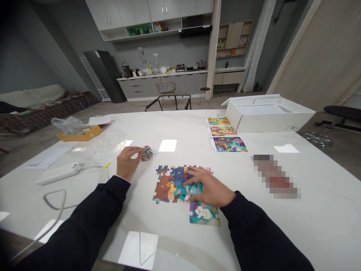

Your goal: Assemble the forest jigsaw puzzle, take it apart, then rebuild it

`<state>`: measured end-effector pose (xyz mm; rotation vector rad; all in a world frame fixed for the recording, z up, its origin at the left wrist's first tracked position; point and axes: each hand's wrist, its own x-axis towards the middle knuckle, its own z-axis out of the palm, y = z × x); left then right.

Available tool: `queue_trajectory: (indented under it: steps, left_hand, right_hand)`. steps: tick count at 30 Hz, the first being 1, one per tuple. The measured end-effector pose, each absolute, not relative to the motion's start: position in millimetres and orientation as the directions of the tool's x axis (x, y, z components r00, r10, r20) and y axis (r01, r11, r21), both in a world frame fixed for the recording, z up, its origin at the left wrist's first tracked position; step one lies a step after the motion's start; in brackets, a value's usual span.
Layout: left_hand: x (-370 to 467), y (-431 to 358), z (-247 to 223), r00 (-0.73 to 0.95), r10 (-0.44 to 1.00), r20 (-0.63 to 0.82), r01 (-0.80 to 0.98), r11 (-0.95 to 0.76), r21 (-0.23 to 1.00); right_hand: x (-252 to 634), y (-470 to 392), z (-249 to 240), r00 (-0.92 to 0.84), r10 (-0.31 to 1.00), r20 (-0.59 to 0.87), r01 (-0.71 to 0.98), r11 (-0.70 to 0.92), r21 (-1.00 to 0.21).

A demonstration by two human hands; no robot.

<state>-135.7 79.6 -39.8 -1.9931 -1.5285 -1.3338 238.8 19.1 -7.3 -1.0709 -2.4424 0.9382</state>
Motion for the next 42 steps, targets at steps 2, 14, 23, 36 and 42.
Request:
queue_trajectory:
  steps: [2,14,23,36,42]
  left_hand:
    - [-137,83,-45,0.035,0.619,0.785,0.884,-0.386,0.265]
    - [-49,0,-18,0.298,0.678,0.672,0.663,-0.654,0.365]
    - [35,-56,-25,0.655,0.679,0.332,0.444,-0.701,0.557]
    - [-7,-29,-4,0.580,0.368,0.727,0.425,-0.898,0.115]
    - [-108,51,-8,0.087,0.558,0.826,0.860,-0.460,0.220]
  right_hand:
    - [239,18,-8,-0.697,0.717,0.004,0.529,0.518,-0.672]
    - [241,23,-17,-0.627,0.769,0.125,0.512,0.528,-0.677]
    - [252,30,-17,-0.624,0.781,0.027,0.567,0.476,-0.672]
    - [251,30,-17,-0.601,0.798,0.035,0.545,0.442,-0.713]
    - [253,29,-18,-0.562,0.817,0.126,0.573,0.495,-0.653]
